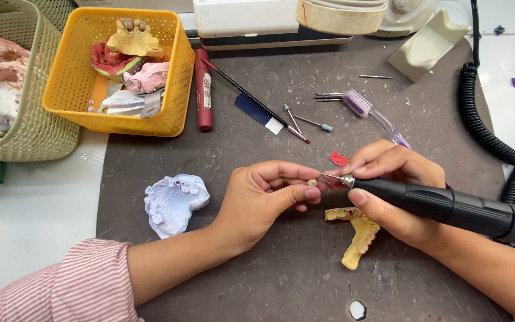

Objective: The person uses a rotary handpiece to grind and shape a small tooth-shaped object held in the left hand. The person repeatedly changes the rotary bit and continues shaping the object on a workbench with dental molds and tools nearby.

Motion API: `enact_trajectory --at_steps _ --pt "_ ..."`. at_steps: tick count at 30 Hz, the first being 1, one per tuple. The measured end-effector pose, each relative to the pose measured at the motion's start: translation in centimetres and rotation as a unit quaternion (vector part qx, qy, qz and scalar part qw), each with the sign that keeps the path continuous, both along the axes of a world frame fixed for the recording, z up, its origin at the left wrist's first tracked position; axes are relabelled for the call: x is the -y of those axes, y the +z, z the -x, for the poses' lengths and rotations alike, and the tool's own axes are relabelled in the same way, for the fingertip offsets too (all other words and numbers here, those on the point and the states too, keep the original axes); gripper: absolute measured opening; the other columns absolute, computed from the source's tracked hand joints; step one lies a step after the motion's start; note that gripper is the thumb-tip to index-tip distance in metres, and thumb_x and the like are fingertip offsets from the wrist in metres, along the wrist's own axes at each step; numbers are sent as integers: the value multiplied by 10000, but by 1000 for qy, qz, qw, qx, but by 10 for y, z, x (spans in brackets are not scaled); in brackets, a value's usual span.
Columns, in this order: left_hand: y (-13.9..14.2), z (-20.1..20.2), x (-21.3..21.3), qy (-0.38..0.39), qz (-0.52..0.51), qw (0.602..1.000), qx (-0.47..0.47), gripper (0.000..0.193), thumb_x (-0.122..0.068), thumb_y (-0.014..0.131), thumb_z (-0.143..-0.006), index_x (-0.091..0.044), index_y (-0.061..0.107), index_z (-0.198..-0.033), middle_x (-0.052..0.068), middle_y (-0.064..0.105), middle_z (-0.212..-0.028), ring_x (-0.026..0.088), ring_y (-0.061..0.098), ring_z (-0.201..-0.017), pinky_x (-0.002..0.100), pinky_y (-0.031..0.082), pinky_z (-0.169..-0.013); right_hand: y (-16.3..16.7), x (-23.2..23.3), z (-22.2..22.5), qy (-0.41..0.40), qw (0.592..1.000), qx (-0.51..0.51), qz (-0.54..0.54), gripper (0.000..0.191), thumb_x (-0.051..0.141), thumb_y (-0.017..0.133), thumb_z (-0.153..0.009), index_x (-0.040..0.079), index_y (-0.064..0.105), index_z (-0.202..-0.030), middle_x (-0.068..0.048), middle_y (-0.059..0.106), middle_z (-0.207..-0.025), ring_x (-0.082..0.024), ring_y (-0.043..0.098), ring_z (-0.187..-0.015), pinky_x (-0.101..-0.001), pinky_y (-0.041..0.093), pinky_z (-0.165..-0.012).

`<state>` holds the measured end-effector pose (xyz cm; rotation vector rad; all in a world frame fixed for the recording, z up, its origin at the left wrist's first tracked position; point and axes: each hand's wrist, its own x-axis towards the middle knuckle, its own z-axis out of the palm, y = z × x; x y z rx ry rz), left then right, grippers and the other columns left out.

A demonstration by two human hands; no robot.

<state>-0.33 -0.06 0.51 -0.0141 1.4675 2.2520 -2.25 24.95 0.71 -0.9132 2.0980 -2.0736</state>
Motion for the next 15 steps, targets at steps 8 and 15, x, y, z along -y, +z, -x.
enact_trajectory --at_steps 8,15 --pt "-3 -2 3 9 7 998 -58 293 -54 687 -987 -11 737 -1273 68 768 -1029 83 696 -924 230 581 -828 2 2 0 -5 1000 -7 -15 263 -36 690 -924 38 582 -1152 -163 645 -1183 -217 707 -1092 -388 613 -1032" --pt "-2 -1 1 24 12 998 -59 325 -37 689 -967 -23 720 -1290 51 745 -1051 69 654 -891 211 546 -805 9 4 0 13 999 4 -35 246 -35 692 -919 35 594 -1133 -167 637 -1181 -257 724 -1156 -416 607 -1075"
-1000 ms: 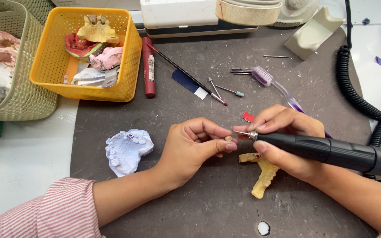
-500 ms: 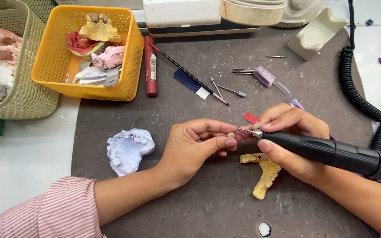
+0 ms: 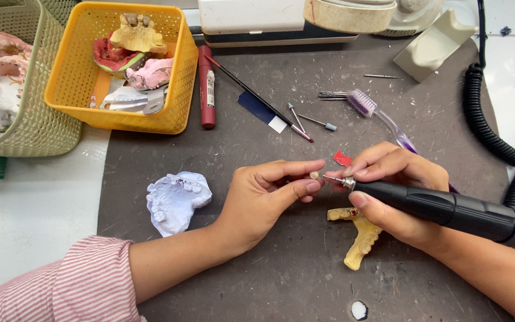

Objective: The person uses a rotary handpiece to grind and shape a small tooth-shaped object held in the left hand. The person repeatedly changes the rotary bit and continues shaping the object on a workbench with dental molds and tools nearby.

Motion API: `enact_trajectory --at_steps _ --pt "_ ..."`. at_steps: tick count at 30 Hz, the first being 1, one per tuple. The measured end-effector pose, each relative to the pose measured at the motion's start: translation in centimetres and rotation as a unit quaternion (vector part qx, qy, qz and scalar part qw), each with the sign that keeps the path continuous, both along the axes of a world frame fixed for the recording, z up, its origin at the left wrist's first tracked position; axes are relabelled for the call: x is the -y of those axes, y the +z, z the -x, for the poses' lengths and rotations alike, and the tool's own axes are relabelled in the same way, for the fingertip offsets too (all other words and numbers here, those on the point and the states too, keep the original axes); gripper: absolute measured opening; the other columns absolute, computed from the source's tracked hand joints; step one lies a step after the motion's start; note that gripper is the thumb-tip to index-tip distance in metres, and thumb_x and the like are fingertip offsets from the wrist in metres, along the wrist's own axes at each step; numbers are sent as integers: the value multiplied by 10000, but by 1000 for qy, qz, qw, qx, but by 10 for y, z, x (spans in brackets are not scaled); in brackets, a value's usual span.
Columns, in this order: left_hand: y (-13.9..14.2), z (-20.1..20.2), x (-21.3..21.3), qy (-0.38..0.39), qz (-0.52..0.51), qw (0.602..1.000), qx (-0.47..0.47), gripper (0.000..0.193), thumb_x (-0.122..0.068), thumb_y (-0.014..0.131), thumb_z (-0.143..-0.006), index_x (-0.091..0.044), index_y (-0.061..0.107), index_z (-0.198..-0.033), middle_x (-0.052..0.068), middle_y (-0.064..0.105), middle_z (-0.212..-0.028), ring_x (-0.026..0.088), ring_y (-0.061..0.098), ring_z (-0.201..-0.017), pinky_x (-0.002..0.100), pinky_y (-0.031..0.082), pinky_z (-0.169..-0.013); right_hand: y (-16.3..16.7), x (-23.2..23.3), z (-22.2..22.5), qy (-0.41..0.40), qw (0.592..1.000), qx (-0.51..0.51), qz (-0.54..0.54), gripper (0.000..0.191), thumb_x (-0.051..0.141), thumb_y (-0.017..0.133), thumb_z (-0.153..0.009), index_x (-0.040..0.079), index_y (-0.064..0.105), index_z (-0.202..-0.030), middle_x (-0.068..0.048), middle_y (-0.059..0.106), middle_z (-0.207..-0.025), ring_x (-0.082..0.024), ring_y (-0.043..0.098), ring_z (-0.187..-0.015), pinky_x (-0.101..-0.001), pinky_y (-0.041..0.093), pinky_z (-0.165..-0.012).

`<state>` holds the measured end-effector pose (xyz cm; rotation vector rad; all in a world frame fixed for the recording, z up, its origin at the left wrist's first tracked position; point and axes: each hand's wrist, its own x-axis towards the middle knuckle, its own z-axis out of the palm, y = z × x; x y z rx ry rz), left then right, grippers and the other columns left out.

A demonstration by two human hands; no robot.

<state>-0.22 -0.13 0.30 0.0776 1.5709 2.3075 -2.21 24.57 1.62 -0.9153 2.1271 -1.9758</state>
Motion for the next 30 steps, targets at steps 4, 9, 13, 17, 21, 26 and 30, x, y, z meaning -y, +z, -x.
enact_trajectory --at_steps 4,9,13,17,21,26,30 --pt "0 -2 0 2 30 998 -48 322 -30 688 -976 -32 723 -1296 39 719 -1050 68 650 -894 209 546 -811 -1 1 0 -11 1000 -12 -8 246 -31 697 -914 36 598 -1129 -162 644 -1182 -240 717 -1139 -402 608 -1063" --pt "2 -1 1 6 43 996 -72 324 -34 685 -990 -52 723 -1311 40 721 -1058 70 646 -905 210 547 -817 0 4 -1 -25 999 -12 -28 238 -25 719 -901 37 603 -1100 -160 653 -1178 -218 711 -1107 -379 611 -1015" --pt "3 -2 2 7 55 995 -83 323 -40 685 -977 -60 721 -1297 38 738 -1086 58 669 -934 204 553 -816 2 8 -2 -34 998 -33 -44 231 -18 731 -898 34 606 -1086 -150 654 -1166 -241 726 -1126 -369 608 -1009" --pt "3 -2 2 8 76 994 -79 322 -35 702 -964 -59 734 -1283 43 742 -1060 55 665 -900 198 544 -783 5 9 -3 -25 998 -28 -40 216 -18 726 -906 37 601 -1073 -144 655 -1159 -272 743 -1158 -376 617 -1023" --pt "2 -2 1 10 73 994 -76 317 -26 709 -958 -41 738 -1273 46 737 -1059 55 654 -888 197 539 -774 6 10 -2 -22 999 -27 -36 217 -22 731 -904 37 605 -1070 -145 661 -1154 -275 748 -1152 -376 626 -1014" --pt "3 -1 2 3 57 997 -60 313 -29 699 -959 -25 732 -1270 43 733 -1070 54 670 -910 196 550 -790 5 10 -2 -21 999 -20 -41 222 -36 725 -890 37 614 -1068 -147 658 -1150 -271 746 -1164 -369 626 -1009" --pt "3 -1 2 0 53 997 -49 313 -29 698 -962 -23 733 -1273 44 730 -1064 58 674 -909 200 554 -790 5 9 -2 -24 998 -21 -52 238 -45 729 -873 38 616 -1065 -150 664 -1158 -263 746 -1142 -360 628 -995"
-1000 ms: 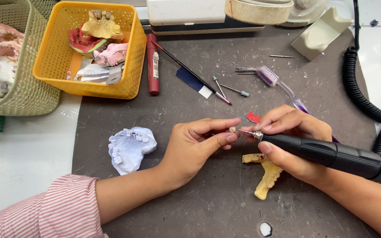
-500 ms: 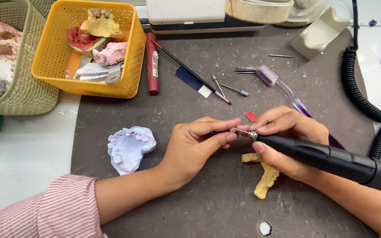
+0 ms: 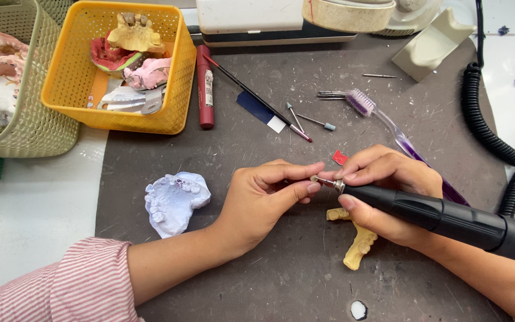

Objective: The person uses a rotary handpiece to grind and shape a small tooth-shaped object held in the left hand. The person repeatedly changes the rotary bit and continues shaping the object on a workbench with dental molds and tools nearby.

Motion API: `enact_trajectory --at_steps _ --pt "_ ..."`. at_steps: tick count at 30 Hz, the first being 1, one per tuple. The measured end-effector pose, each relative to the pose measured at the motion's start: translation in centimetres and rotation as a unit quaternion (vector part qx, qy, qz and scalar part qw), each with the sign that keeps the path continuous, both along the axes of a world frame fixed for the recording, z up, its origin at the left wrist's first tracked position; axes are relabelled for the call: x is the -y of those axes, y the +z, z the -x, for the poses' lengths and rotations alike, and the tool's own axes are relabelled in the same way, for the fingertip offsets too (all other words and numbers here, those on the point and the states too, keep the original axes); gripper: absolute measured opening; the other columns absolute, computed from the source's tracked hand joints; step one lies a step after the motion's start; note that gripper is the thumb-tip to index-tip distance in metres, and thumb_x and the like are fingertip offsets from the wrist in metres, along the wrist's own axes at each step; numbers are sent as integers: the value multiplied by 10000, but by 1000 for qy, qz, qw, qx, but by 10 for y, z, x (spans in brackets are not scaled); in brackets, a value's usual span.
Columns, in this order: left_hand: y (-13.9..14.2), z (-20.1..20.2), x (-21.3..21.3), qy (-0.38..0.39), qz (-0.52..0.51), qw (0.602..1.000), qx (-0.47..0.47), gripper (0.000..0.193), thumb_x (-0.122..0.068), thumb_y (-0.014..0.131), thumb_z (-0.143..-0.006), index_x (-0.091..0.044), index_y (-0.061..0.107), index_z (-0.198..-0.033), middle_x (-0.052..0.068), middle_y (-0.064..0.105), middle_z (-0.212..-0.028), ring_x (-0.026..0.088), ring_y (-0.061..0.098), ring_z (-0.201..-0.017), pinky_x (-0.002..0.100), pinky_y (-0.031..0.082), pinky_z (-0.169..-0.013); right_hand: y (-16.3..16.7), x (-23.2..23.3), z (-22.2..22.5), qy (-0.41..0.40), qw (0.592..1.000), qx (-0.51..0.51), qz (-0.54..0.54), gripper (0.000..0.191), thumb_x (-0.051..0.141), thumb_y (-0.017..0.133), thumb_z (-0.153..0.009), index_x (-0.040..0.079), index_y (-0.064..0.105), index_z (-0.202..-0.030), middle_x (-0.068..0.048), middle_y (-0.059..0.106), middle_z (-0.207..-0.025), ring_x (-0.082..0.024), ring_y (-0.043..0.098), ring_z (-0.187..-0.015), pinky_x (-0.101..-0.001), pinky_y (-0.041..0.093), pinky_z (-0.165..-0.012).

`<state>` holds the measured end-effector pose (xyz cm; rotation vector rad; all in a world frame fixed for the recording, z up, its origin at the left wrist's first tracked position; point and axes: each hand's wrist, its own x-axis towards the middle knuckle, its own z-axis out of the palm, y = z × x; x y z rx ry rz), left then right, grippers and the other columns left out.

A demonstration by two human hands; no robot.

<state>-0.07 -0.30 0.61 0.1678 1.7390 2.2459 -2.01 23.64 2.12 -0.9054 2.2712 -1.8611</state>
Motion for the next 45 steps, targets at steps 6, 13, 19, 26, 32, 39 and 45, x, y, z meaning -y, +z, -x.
enact_trajectory --at_steps 6,13,19,26,32,39,45 --pt "-1 0 0 -1 -10 1000 3 310 -28 700 -963 -20 731 -1271 42 731 -1070 57 669 -906 202 555 -786 0 1 0 4 1000 -14 5 240 -47 733 -874 33 621 -1071 -150 668 -1149 -263 748 -1143 -365 626 -1013" --pt "-4 -1 -1 0 -21 1000 13 307 -21 694 -966 -15 730 -1271 42 726 -1060 61 675 -916 203 557 -797 -1 0 -1 -25 999 -34 -22 238 -11 772 -846 41 644 -1039 -147 699 -1124 -237 759 -1068 -336 637 -922" --pt "-4 0 -1 -1 -21 1000 12 307 -16 696 -966 -10 731 -1270 43 721 -1060 63 671 -912 203 555 -790 0 0 -1 -27 998 -46 -28 239 -7 778 -842 41 645 -1035 -143 704 -1118 -243 762 -1057 -337 637 -921" --pt "-4 0 -1 -3 -18 1000 17 305 -19 701 -961 -9 733 -1265 38 717 -1056 61 668 -901 200 553 -777 1 3 -1 -10 999 -32 1 219 -17 757 -865 32 641 -1043 -151 688 -1124 -267 765 -1129 -355 648 -966" --pt "-3 -1 -1 -1 -15 1000 17 303 -20 704 -961 -7 735 -1262 38 717 -1054 61 667 -903 202 553 -775 2 2 -2 -21 998 -47 -20 226 -13 769 -847 31 644 -1030 -150 697 -1108 -253 769 -1086 -337 642 -932" --pt "-3 0 -2 0 -20 1000 20 304 -17 708 -962 -8 737 -1265 38 708 -1037 64 661 -894 206 550 -774 2 3 -2 -27 999 -30 -20 227 -16 767 -840 28 642 -1024 -152 700 -1106 -253 769 -1055 -329 644 -898" --pt "-4 -1 -1 -4 -25 1000 16 305 -17 705 -963 -8 733 -1267 39 712 -1044 65 666 -906 210 557 -790 4 3 -3 -15 1000 -23 -4 223 -33 754 -853 24 642 -1038 -157 690 -1114 -282 767 -1111 -353 649 -934"
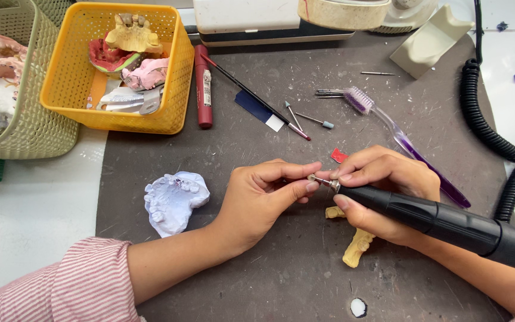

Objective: The person uses a rotary handpiece to grind and shape a small tooth-shaped object held in the left hand. The person repeatedly changes the rotary bit and continues shaping the object on a workbench with dental molds and tools nearby.

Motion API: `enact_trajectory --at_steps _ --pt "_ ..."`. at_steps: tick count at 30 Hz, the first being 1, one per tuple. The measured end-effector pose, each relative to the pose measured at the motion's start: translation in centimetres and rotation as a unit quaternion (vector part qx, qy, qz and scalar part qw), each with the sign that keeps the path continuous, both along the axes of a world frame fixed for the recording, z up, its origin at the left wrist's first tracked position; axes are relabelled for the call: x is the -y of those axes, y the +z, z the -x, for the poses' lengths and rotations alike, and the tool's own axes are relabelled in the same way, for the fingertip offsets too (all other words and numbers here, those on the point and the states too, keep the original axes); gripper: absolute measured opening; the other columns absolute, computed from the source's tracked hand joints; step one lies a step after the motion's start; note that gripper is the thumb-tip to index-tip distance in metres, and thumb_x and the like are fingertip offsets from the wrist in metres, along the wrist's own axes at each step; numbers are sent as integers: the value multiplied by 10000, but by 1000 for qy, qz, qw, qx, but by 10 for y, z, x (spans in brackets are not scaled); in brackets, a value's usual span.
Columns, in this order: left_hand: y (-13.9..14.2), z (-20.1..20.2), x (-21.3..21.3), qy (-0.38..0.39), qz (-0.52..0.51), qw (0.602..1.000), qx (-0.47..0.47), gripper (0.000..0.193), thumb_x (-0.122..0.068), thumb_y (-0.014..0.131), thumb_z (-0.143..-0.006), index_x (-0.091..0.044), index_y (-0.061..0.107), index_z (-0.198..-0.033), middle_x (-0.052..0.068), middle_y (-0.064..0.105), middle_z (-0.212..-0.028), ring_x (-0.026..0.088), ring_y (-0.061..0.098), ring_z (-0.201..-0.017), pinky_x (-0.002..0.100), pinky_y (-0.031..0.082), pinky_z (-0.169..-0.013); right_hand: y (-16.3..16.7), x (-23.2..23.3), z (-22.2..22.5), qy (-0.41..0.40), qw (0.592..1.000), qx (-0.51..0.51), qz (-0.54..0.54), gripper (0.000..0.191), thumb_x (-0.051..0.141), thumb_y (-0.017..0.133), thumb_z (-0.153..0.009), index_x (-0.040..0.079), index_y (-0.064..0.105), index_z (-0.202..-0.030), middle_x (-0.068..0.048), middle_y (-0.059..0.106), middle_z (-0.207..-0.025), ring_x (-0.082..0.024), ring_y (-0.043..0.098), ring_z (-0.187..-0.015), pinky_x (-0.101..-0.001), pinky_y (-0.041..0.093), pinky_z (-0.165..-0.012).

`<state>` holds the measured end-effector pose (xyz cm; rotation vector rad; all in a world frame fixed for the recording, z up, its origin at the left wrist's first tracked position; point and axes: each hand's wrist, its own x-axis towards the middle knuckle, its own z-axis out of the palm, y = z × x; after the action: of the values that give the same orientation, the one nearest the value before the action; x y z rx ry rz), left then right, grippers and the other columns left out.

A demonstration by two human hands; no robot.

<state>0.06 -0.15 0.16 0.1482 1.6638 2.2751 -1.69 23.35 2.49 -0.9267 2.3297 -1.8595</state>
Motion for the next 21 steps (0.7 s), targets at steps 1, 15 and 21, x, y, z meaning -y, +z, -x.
enact_trajectory --at_steps 1,15,21 --pt "0 0 0 0 -3 1000 1 304 -20 702 -963 -9 732 -1265 37 712 -1049 65 669 -910 209 557 -792 0 1 0 3 1000 -8 -1 222 -32 756 -852 27 642 -1034 -154 692 -1111 -281 768 -1118 -352 653 -938" --pt "1 0 1 1 -4 1000 4 299 -21 692 -964 -7 729 -1260 41 711 -1066 74 690 -934 213 577 -808 -1 1 1 5 999 -42 -8 218 -19 769 -841 35 652 -1018 -140 701 -1101 -268 775 -1117 -332 666 -933" --pt "1 0 0 1 3 1000 1 297 -11 692 -960 3 728 -1255 51 722 -1067 82 694 -928 219 582 -809 0 -1 1 -7 1000 -21 -21 226 -15 777 -826 29 661 -1016 -149 707 -1102 -241 770 -1037 -321 649 -885"
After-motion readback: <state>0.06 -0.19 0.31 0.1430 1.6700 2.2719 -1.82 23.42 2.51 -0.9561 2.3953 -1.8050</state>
